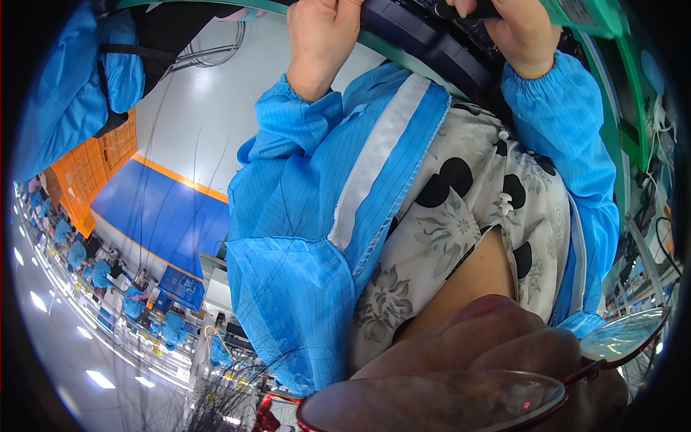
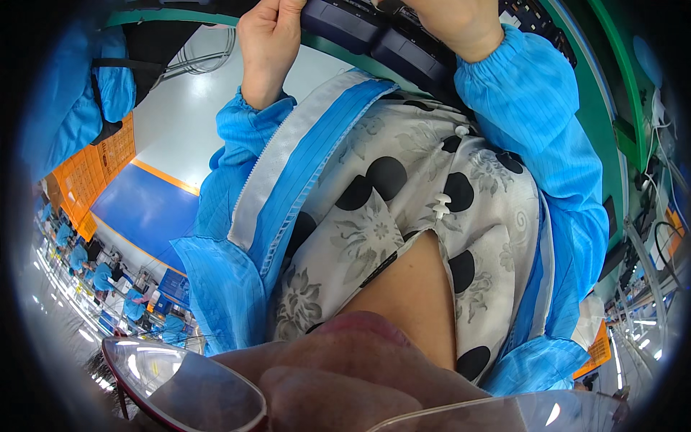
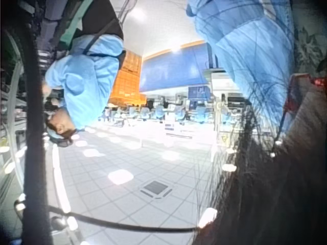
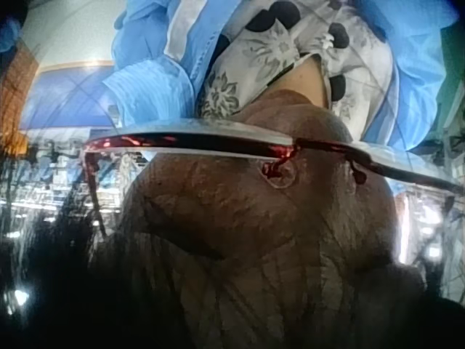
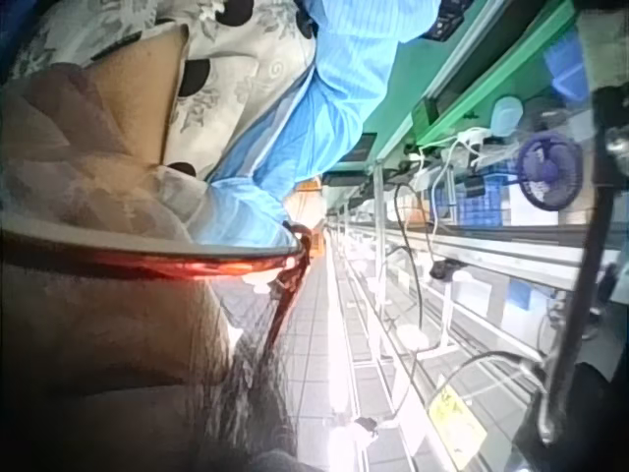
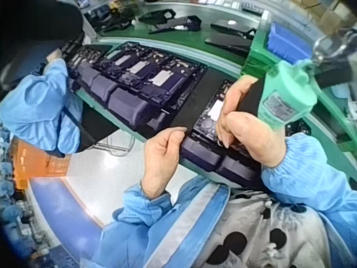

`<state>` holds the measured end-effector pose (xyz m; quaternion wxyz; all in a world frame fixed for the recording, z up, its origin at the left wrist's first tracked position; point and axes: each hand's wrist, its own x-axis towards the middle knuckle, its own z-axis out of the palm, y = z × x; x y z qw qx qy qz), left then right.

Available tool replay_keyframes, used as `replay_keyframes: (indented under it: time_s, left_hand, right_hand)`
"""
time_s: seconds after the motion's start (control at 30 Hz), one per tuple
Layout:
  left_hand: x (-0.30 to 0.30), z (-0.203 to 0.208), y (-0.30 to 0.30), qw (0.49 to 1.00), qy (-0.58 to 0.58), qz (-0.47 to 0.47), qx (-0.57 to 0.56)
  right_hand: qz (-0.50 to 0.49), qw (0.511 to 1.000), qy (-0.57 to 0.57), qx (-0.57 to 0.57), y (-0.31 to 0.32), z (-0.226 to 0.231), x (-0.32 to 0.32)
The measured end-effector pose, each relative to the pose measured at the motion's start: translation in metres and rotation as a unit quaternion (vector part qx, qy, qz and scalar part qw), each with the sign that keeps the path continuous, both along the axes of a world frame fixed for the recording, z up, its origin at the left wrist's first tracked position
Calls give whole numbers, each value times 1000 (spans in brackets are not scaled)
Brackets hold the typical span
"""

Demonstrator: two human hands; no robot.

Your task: Assembling internal components of electronic devices on a production line using an electric screwdriver.

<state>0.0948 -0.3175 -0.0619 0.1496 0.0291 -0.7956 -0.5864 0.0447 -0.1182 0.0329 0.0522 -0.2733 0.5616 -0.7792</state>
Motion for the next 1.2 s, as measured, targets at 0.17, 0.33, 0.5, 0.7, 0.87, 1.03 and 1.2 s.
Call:
replay_keyframes:
  time_s: [0.17, 0.33, 0.5, 0.7, 0.87, 1.03, 1.2]
  left_hand:
    - [-9, 5, 7, 994, 12, 5, -105]
    - [-7, 18, 0, 970, 3, 37, -238]
    - [-12, 1, -2, 963, 37, 31, -264]
    - [-15, 4, 8, 963, 55, -10, -263]
    - [-46, 30, -15, 939, -4, 11, -345]
    - [-73, 18, -6, 940, -16, -69, -333]
    - [-77, 2, 38, 924, -13, -163, -347]
  right_hand:
    - [-83, 941, 241, 223, 13, -14, -12]
    - [-20, 978, 75, 194, 6, -4, 9]
    - [-42, 999, 13, 24, 7, -16, 10]
    - [0, 999, 40, 6, 40, -25, 5]
    - [-52, 998, -38, -27, 8, -11, 3]
    - [-107, 994, -22, 14, 28, -15, 7]
    - [-171, 984, -32, 34, 62, -15, 38]
